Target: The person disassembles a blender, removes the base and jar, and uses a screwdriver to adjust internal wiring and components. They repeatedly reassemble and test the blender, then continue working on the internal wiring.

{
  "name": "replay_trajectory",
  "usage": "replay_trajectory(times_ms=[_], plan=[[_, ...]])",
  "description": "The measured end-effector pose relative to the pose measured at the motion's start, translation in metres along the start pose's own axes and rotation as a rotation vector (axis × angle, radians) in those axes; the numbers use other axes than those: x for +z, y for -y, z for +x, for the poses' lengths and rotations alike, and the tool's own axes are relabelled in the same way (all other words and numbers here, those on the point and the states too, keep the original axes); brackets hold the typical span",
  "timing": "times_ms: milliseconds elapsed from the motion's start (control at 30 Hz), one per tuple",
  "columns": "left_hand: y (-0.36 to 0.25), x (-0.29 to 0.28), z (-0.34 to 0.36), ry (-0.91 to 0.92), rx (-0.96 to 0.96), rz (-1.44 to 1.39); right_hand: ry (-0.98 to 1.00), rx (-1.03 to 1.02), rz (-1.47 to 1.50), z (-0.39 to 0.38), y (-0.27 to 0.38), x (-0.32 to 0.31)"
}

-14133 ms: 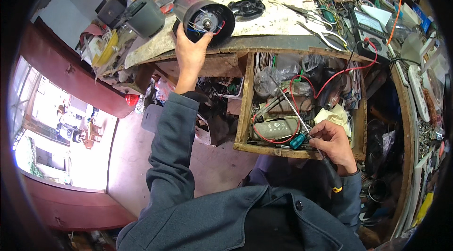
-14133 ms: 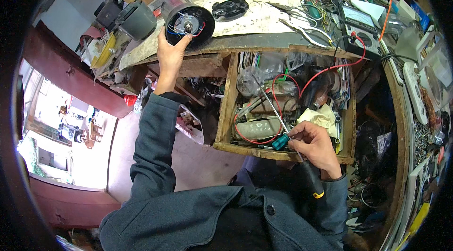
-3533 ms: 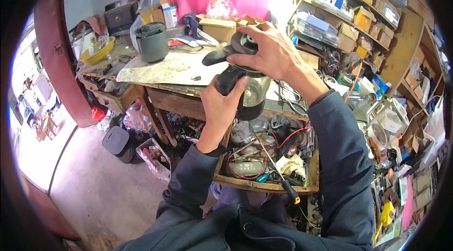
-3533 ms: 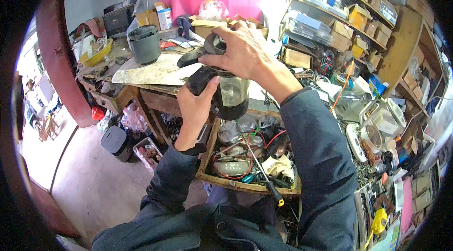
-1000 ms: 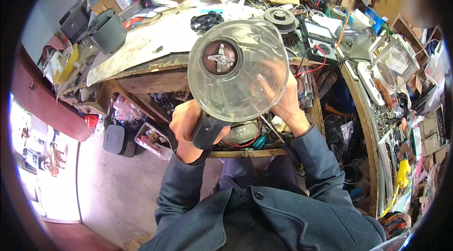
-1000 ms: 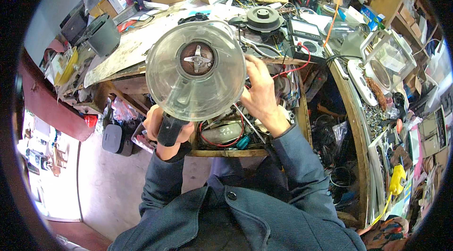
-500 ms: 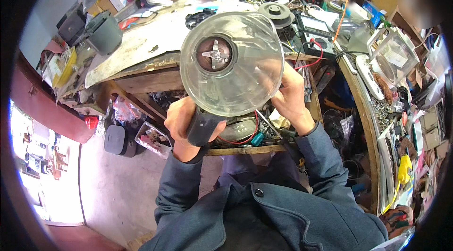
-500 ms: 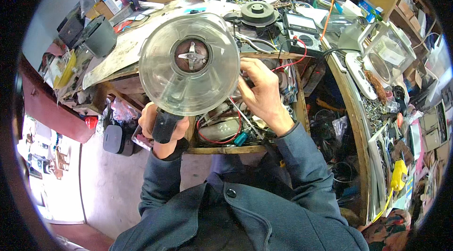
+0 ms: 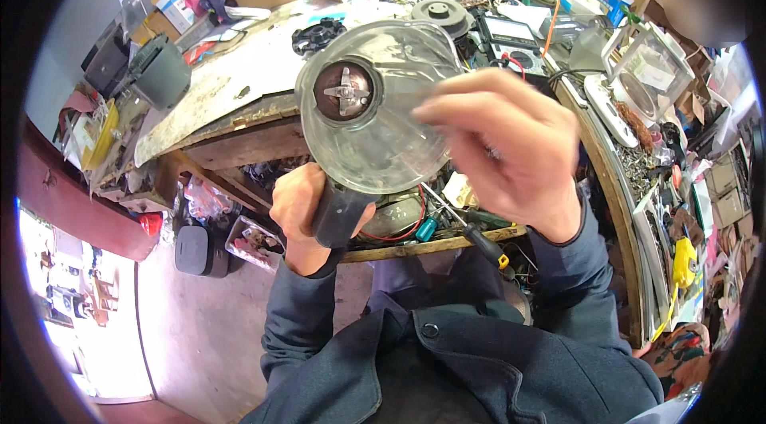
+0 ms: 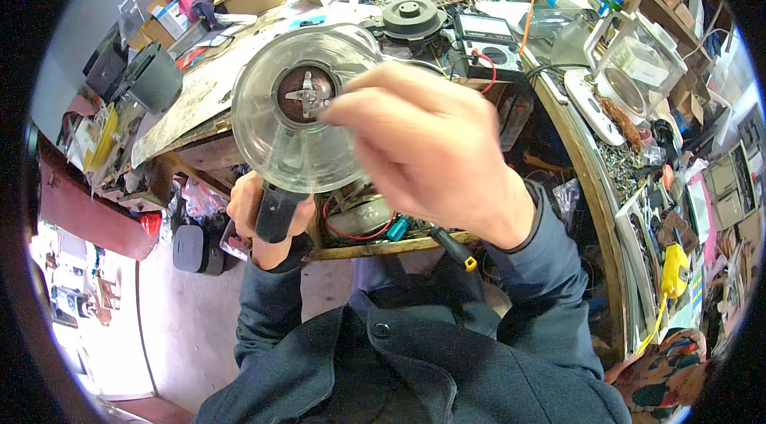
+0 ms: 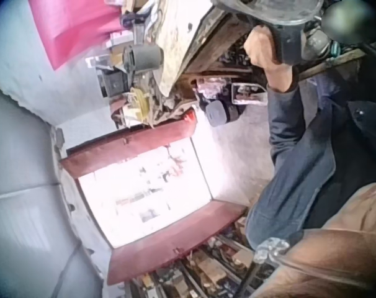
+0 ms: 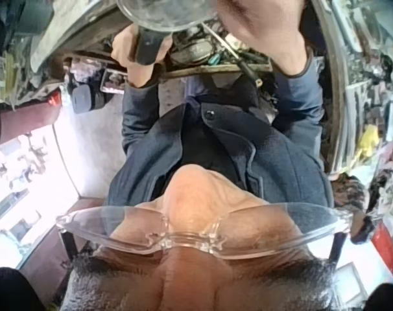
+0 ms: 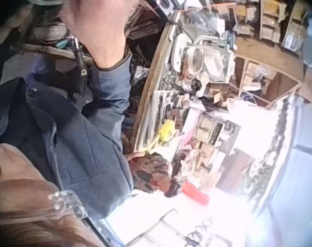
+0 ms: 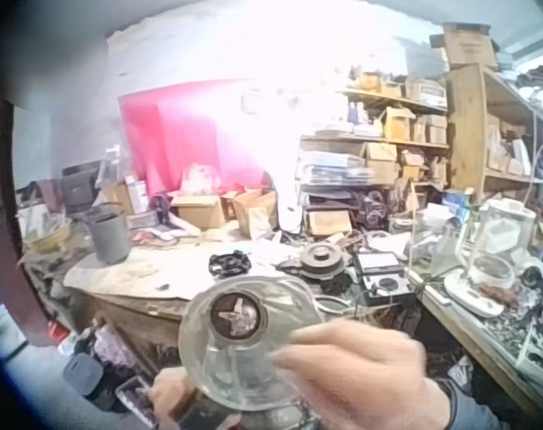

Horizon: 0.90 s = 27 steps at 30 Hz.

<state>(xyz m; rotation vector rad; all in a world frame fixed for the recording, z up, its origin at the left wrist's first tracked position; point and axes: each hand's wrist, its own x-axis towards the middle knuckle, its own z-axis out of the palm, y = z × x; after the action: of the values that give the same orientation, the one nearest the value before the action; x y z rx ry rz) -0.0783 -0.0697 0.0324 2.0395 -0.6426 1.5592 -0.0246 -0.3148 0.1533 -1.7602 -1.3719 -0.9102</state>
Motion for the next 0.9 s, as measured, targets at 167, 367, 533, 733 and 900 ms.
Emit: replay_trajectory(times_ms=[167, 367, 533, 733, 900], plan=[[-0.002, 0.004, -0.002, -0.013, -0.003, 0.023, 0.571, -0.053, -0.194, 0.029, -0.007, 0.024], [-0.008, 0.005, -0.007, 0.045, -0.066, 0.033, 1.001, -0.185, -0.546, 0.045, -0.026, 0.068], [-0.009, 0.003, -0.005, 0.060, 0.001, 0.040, 1.029, -0.176, -0.670, 0.035, -0.038, 0.095], [-0.004, -0.002, -0.013, 0.061, -0.037, 0.017, 1.174, -0.062, -0.639, 0.050, -0.035, 0.109], [0.000, -0.003, -0.024, 0.049, -0.043, 0.058, 1.149, -0.056, -0.713, 0.041, -0.031, 0.115]])
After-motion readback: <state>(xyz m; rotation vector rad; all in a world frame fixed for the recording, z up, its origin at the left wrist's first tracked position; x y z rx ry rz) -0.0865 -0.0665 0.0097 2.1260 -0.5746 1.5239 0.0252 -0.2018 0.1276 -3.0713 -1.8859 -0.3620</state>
